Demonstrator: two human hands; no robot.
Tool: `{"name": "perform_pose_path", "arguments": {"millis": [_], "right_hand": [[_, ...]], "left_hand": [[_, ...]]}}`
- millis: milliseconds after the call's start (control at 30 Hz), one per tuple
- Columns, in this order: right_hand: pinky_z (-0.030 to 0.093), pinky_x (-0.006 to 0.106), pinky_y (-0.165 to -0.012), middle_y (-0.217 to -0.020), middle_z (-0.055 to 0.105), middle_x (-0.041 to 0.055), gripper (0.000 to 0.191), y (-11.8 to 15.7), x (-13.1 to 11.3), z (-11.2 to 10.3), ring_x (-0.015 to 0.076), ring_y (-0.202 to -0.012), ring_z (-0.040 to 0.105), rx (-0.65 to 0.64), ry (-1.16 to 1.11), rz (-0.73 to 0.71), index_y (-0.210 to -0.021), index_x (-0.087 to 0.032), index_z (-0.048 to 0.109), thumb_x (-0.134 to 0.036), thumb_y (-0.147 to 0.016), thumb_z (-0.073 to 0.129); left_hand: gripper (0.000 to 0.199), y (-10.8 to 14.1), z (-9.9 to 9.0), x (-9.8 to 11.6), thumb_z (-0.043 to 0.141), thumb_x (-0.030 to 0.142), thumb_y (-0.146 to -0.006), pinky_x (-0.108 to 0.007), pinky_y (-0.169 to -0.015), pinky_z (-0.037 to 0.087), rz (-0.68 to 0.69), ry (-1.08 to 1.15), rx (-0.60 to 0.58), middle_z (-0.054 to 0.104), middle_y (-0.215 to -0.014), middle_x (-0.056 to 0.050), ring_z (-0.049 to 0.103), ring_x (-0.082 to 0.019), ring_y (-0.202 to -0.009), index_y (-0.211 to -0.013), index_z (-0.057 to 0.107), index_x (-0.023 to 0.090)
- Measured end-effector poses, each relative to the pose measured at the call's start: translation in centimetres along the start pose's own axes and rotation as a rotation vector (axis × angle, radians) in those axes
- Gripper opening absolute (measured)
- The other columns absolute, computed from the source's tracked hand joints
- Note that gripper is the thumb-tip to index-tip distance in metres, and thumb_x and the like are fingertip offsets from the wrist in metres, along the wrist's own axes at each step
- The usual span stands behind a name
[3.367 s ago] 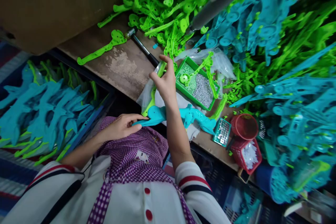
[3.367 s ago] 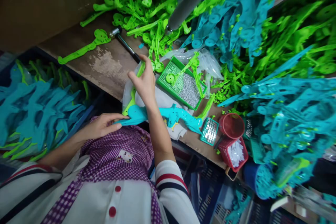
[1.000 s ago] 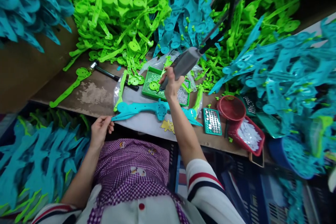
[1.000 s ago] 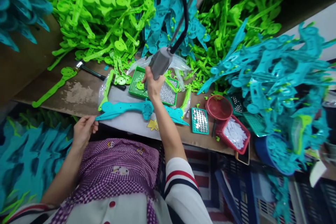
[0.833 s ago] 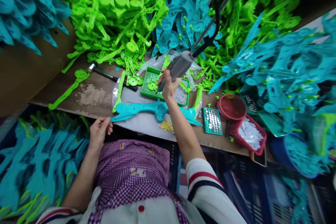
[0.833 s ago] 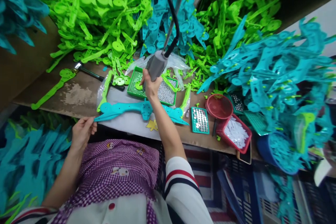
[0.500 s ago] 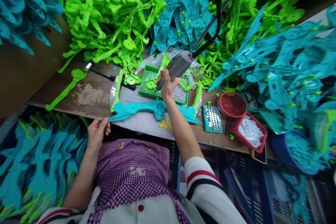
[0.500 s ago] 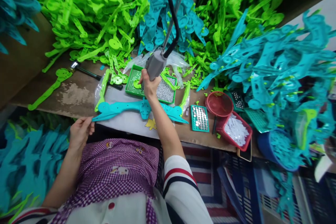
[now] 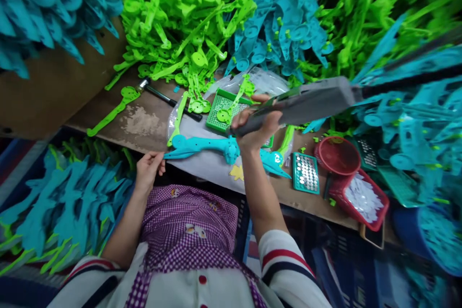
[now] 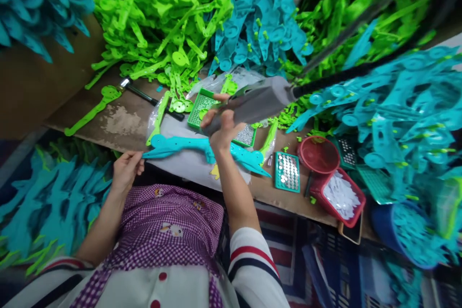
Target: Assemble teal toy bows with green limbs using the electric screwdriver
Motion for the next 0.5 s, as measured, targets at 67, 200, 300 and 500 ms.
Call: {"name": "perform_pose_path", "arguments": {"millis": [67,200,300,500], "right_hand": [[0.036,0.023,-0.037,-0.046,0.037,-0.0092,0.067,2.7,0.1,2.8,0.0085,-0.035,0.041,-0.139,-0.130,0.066,-0.093,-0.024,0.063,-0.085,-0.070,0.048],[0.045,0.026,-0.041,-0.053,0.050,-0.0061,0.065,6.9,2.2,8.1,0.0098,-0.042,0.050,-0.355,-0.243,0.304,-0.087,-0.021,0.063,-0.080,-0.059,0.065],[0.046,0.025,-0.043,-0.052,0.050,-0.0066,0.061,7.9,3.7,9.7,0.0087,-0.043,0.050,-0.377,-0.228,0.381,-0.084,-0.020,0.065,-0.074,-0.057,0.070],[0.047,0.024,-0.047,-0.053,0.051,-0.0064,0.049,8.1,4.6,10.0,0.0097,-0.048,0.053,-0.411,-0.173,0.352,-0.084,-0.019,0.065,-0.062,-0.062,0.074]], "left_hand": [[0.041,-0.2,0.0,-0.1,0.081,0.049,-0.055,-0.015,-0.030,0.033,-0.002,0.001,0.005,0.057,-0.046,0.005,0.049,-0.008,-0.034,-0.069,0.061,0.016],[0.041,-0.6,-0.1,-0.2,0.081,0.051,-0.055,-0.016,-0.030,0.034,-0.001,0.002,-0.002,0.057,-0.046,0.005,0.048,-0.007,-0.033,-0.066,0.061,0.017],[0.043,-0.7,-0.2,-0.2,0.082,0.052,-0.054,-0.016,-0.030,0.034,0.000,0.012,-0.026,0.056,-0.045,0.005,0.048,-0.007,-0.033,-0.064,0.059,0.017],[0.043,-0.9,-0.3,-0.6,0.082,0.053,-0.058,-0.016,-0.029,0.032,0.021,0.041,-0.062,0.055,-0.044,0.005,0.047,-0.007,-0.032,-0.064,0.059,0.017]]}}
Point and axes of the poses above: each hand's wrist, its own y-axis away from the middle knuckle, its own z-axis out of the palm, x = y × z, the point moved 2 cm from there along -y, towards the middle knuckle
